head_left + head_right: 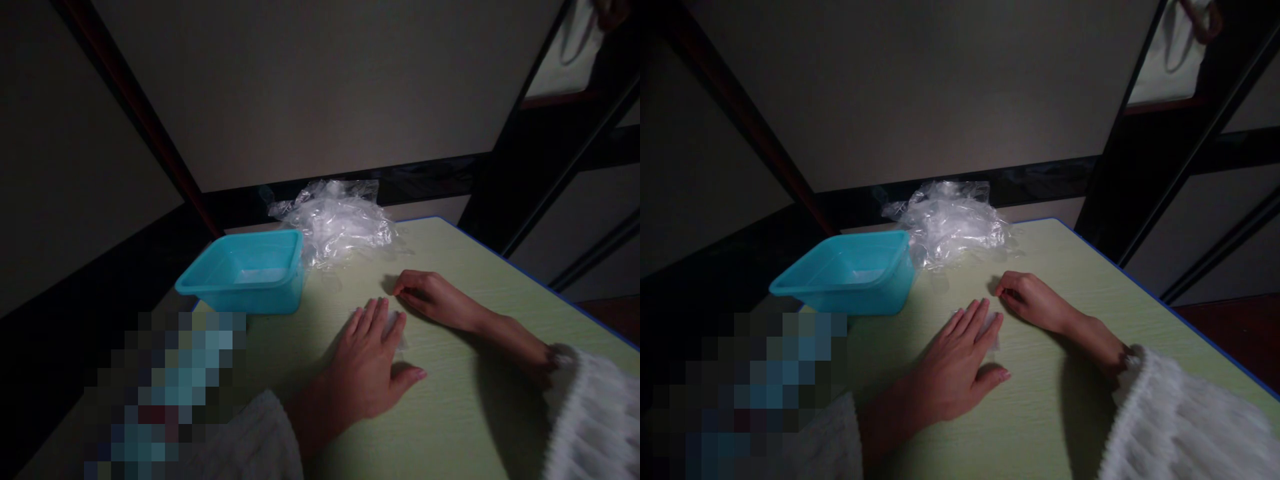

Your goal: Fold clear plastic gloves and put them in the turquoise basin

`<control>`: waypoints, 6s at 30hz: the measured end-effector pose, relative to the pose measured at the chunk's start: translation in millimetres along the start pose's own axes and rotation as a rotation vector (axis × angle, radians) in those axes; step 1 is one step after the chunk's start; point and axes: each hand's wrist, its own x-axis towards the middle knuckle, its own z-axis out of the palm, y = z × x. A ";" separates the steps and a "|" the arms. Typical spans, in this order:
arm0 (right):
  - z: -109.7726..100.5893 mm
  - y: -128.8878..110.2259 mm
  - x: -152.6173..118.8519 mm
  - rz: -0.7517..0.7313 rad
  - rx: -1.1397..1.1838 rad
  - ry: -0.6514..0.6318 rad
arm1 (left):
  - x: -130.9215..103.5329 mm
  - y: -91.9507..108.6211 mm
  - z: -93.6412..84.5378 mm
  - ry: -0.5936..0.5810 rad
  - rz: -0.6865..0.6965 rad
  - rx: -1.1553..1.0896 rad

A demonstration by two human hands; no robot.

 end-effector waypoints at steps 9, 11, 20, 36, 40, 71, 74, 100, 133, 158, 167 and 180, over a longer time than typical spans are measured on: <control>1.1 0.1 -0.4 -0.020 0.002 -0.011 | 1.0 -1.9 0.5 0.006 0.033 -0.021; 1.8 0.8 -0.6 -0.024 0.008 -0.008 | 1.1 -2.1 0.1 -0.006 0.039 -0.023; 3.5 2.3 -1.1 -0.032 0.018 -0.012 | 1.0 -1.0 -5.9 -0.053 0.043 -0.079; 3.9 0.2 -1.4 0.063 0.087 -0.005 | -5.8 -18.3 -18.9 -0.002 -0.001 -0.069; 5.5 -4.6 -1.3 0.137 0.199 -0.053 | -12.3 -35.1 -23.1 -0.047 0.005 -0.044; 20.7 -40.6 4.3 0.339 0.977 0.194 | 13.2 -43.7 -15.6 0.201 -0.428 -1.363; 23.6 -42.1 5.1 0.372 1.028 0.272 | 13.5 -40.4 -11.1 0.198 -0.439 -1.391; 17.3 -40.9 5.9 0.353 0.909 0.166 | 14.7 -36.2 -10.2 0.257 -0.511 -1.463; 18.7 -46.8 7.2 0.528 1.439 0.189 | 8.3 -22.5 -24.4 0.240 -0.574 -1.578; 15.9 -63.8 45.9 0.732 1.403 0.322 | -22.9 -51.1 -48.7 0.772 -0.304 -0.385; 21.2 -55.6 46.8 0.722 1.179 0.228 | -45.8 -84.1 -72.0 0.949 -0.417 0.300; -5.1 -59.6 44.8 0.786 1.149 0.307 | -57.3 -79.7 -68.1 0.867 -0.216 0.264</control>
